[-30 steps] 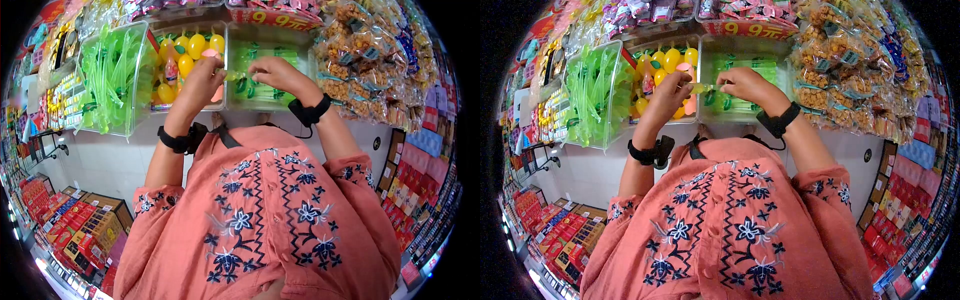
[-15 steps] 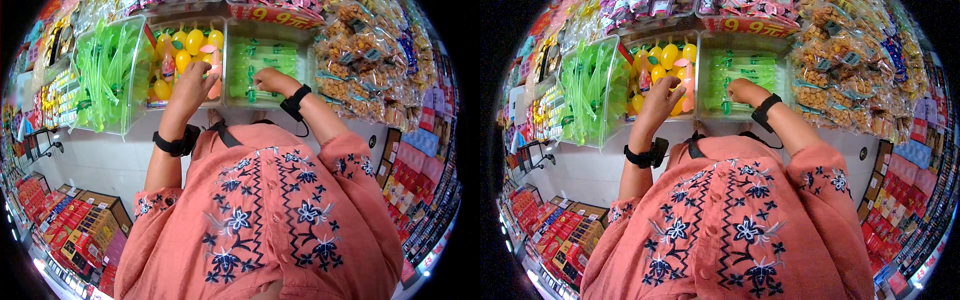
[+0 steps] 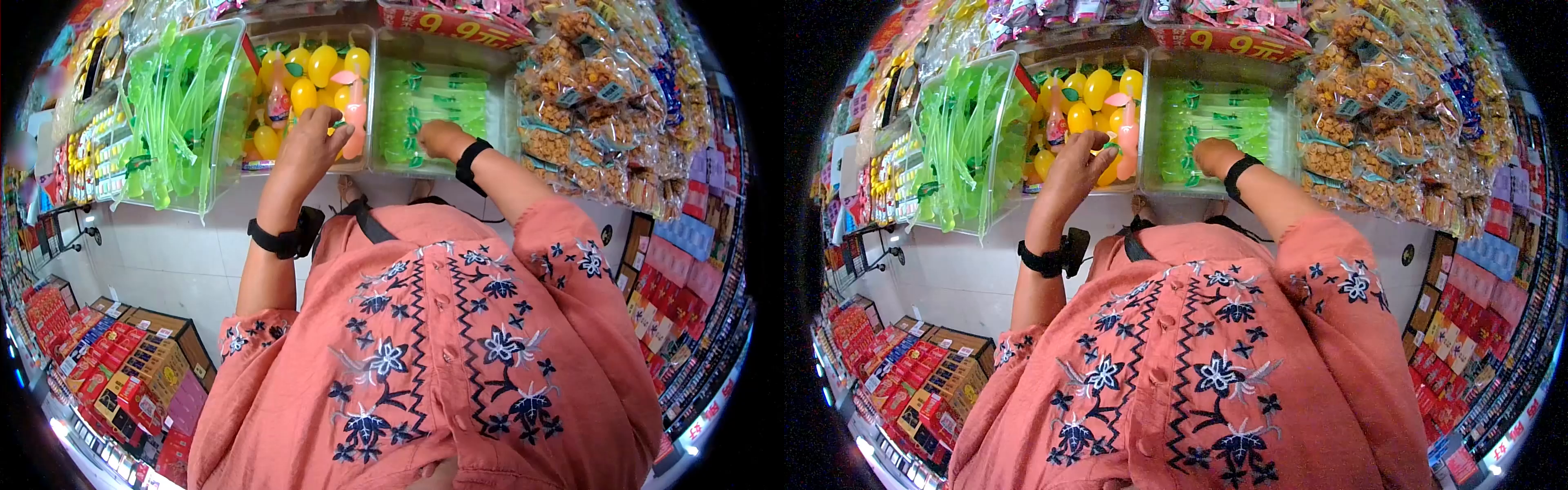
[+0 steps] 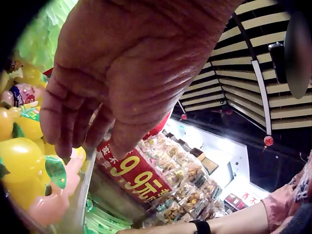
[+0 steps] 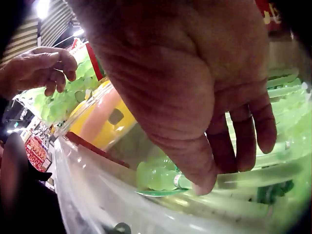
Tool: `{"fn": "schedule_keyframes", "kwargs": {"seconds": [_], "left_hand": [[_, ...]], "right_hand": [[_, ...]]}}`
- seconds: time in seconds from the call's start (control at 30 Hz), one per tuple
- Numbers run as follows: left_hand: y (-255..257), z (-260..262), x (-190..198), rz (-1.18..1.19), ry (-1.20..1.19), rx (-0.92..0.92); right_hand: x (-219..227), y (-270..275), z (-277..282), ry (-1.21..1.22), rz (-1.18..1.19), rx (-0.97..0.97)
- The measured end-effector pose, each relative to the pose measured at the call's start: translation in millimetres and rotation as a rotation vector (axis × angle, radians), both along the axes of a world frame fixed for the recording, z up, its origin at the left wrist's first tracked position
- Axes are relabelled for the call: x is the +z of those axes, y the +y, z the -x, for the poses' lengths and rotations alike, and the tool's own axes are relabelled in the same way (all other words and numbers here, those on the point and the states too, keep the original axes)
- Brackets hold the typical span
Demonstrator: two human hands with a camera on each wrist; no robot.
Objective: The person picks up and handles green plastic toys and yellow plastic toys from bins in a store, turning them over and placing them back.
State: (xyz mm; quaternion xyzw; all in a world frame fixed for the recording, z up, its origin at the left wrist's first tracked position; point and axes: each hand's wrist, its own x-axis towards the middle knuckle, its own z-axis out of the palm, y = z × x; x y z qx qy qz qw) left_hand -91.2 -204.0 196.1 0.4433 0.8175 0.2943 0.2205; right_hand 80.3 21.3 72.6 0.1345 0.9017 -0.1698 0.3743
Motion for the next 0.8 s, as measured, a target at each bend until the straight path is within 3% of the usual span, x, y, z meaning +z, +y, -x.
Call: {"fn": "schedule_keyframes", "kwargs": {"seconds": [0.17, 0.5, 0.6, 0.8], "left_hand": [[-2, 0, 3, 0.006, -0.023, -0.004], [-6, 7, 5, 0.026, -0.009, 0.003], [-8, 8, 6, 0.011, -0.02, 0.003], [-11, 11, 6, 0.007, -0.042, 0.0]], "right_hand": [[-37, -4, -1, 0.083, -0.032, 0.013], [-54, -1, 8, 0.164, 0.083, 0.01], [-42, 0, 9, 0.044, 0.276, -0.276], [-46, -1, 10, -0.009, 0.289, -0.301]]}}
